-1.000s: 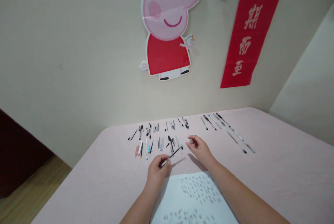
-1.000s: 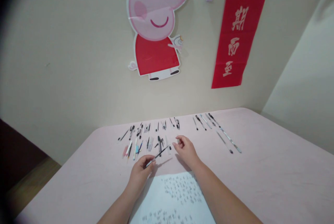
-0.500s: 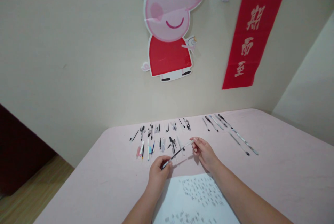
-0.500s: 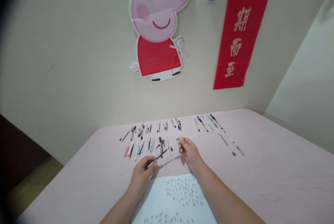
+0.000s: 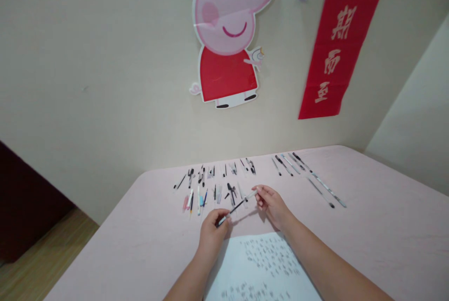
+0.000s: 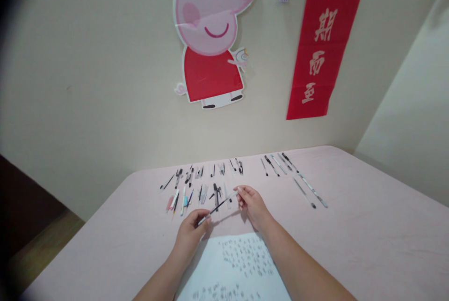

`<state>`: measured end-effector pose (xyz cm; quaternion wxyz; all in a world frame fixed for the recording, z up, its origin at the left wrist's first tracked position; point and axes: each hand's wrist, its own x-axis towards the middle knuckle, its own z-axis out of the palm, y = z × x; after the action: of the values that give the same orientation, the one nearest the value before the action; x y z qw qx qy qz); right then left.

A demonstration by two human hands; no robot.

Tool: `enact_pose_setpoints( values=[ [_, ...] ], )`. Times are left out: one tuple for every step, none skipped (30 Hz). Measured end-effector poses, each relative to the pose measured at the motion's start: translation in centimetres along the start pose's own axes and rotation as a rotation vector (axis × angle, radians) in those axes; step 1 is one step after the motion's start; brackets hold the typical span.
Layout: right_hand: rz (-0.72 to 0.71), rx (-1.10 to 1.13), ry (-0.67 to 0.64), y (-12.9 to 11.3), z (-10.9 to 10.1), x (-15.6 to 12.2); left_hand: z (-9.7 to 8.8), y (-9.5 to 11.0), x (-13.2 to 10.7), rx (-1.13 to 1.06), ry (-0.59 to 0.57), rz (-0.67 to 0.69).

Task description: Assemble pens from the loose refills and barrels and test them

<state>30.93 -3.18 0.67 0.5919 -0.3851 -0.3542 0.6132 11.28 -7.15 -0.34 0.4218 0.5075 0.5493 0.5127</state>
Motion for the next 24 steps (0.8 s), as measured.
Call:
enact_pose_setpoints(
  values=[
    [0.003,-0.011,-0.009,0.1,0.0,0.0,0.0,0.1,0.0,0.005,-0.001,0.005],
    [0.005,-0.022,-0.022,0.3,-0.1,0.0,0.0,0.1,-0.1,0.011,-0.001,0.013],
    [0.007,-0.031,-0.036,0.5,-0.1,0.1,0.0,0.2,-0.1,0.018,-0.001,0.020],
    [0.009,-0.038,-0.052,0.6,-0.1,0.1,0.0,0.2,-0.1,0.023,0.001,0.028],
    [0.010,-0.045,-0.067,0.8,-0.2,0.1,0.0,0.2,-0.1,0.028,-0.001,0.034],
    [0.011,-0.054,-0.079,0.9,-0.2,0.1,0.0,0.2,-0.1,0.030,0.000,0.040],
    [0.011,-0.066,-0.090,1.0,-0.1,0.0,0.0,0.2,-0.1,0.033,-0.003,0.044],
    [0.011,-0.081,-0.099,1.1,-0.1,0.0,0.0,0.2,-0.1,0.036,-0.007,0.047],
    [0.011,-0.095,-0.107,1.1,0.0,-0.1,0.0,0.1,-0.1,0.040,-0.009,0.050],
    [0.012,-0.109,-0.117,1.1,0.1,-0.2,0.0,0.1,-0.1,0.045,-0.012,0.052],
    [0.015,-0.119,-0.129,1.1,0.2,-0.3,0.0,0.1,-0.1,0.051,-0.015,0.054],
    [0.022,-0.128,-0.141,1.0,0.2,-0.4,0.0,0.0,-0.1,0.058,-0.017,0.056],
    [0.030,-0.133,-0.150,1.0,0.3,-0.5,0.0,0.0,-0.1,0.063,-0.020,0.057],
    [0.039,-0.137,-0.157,0.9,0.4,-0.6,0.0,0.0,-0.1,0.067,-0.020,0.059],
    [0.049,-0.140,-0.162,0.9,0.5,-0.7,0.0,0.0,-0.1,0.070,-0.018,0.061],
    [0.058,-0.144,-0.164,0.9,0.6,-0.7,0.0,0.0,-0.1,0.072,-0.018,0.063],
    [0.067,-0.147,-0.164,0.8,0.6,-0.8,0.0,0.0,-0.1,0.075,-0.018,0.066],
    [0.074,-0.151,-0.166,0.8,0.7,-0.9,0.0,0.1,-0.1,0.078,-0.019,0.070],
    [0.080,-0.155,-0.169,0.8,0.8,-0.9,0.0,0.1,-0.1,0.082,-0.020,0.073],
    [0.085,-0.159,-0.174,0.8,0.8,-0.9,0.0,0.1,-0.1,0.086,-0.022,0.076],
    [0.088,-0.161,-0.178,0.8,0.9,-0.9,0.0,0.2,-0.1,0.090,-0.023,0.079],
    [0.090,-0.163,-0.180,0.8,0.9,-0.9,0.0,0.2,-0.1,0.094,-0.023,0.081],
    [0.092,-0.166,-0.182,0.8,0.9,-0.9,0.0,0.2,-0.1,0.098,-0.023,0.084],
    [0.093,-0.171,-0.183,0.8,0.9,-0.9,-0.1,0.2,-0.1,0.103,-0.027,0.085]
  ],
)
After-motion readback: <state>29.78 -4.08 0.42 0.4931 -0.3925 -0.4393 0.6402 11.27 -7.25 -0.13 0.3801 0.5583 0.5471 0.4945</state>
